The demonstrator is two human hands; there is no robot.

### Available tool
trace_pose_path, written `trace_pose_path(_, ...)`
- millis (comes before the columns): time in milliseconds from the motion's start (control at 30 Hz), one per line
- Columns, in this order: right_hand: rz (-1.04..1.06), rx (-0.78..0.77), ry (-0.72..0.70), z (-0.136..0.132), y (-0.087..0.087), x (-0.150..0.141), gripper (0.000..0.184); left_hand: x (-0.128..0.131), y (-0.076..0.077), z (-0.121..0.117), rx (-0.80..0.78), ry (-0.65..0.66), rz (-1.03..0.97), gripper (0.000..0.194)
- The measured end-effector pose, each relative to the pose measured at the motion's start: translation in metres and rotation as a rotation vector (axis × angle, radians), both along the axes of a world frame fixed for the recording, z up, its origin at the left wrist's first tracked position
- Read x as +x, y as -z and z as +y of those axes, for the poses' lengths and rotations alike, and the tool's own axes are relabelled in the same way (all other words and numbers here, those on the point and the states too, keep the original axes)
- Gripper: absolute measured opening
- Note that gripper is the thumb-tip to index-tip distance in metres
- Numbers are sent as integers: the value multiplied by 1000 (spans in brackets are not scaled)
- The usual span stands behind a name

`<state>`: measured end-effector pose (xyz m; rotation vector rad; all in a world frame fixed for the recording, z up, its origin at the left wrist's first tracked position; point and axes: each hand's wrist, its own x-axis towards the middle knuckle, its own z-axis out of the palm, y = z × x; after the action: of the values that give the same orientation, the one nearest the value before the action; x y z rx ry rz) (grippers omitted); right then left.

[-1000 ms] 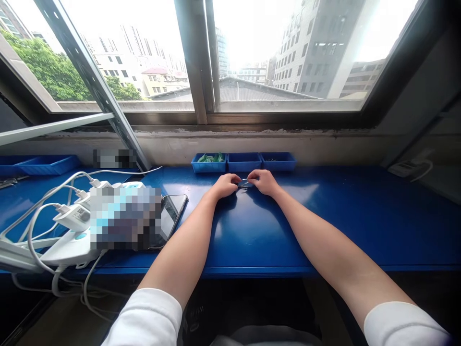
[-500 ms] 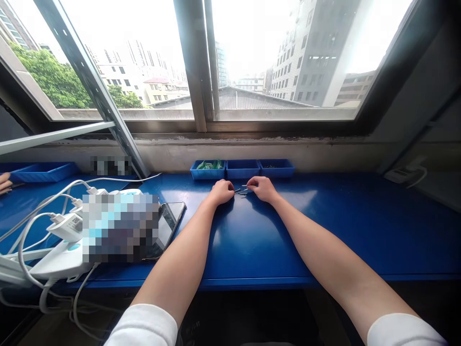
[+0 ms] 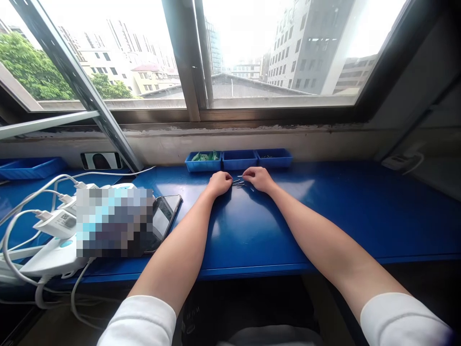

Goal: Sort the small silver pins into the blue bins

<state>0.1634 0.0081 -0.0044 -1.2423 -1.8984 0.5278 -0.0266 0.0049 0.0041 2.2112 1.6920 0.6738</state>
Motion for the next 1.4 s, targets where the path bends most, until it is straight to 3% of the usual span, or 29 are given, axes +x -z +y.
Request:
trace_pose_path(167,-36,13,-59,-3,-4,-1,16,2,-1,-4,156,61,-148,28)
trace_pose_path(333,-46,5,-113,-5,-6,-4,20,6,-1,-7,217,154,-189,21)
trace_pose_path(600,392,-162,-233,-3,-8,1,21,5,2,-1,262,86,-206,22)
trace_pose_path(833,492,-219,-237,-2,-10,5,25,7,0,-4,207,66,-198,26)
trace_pose_path(900,467,-159,-168,-1,-10,5,25,7,0,-1,215,12,-211,27)
trace_pose_path(1067,227,129,204,2,-9,7,32,5,2,3,179,-148,-129,29)
trace_pose_path(1200,39,183,366,8,-8,14,49,5,2,2,112,-160,-27,30)
trace_pose_path(1400,-4,215,505,15,-9,27,63,5,0,-1,103,-146,23,30)
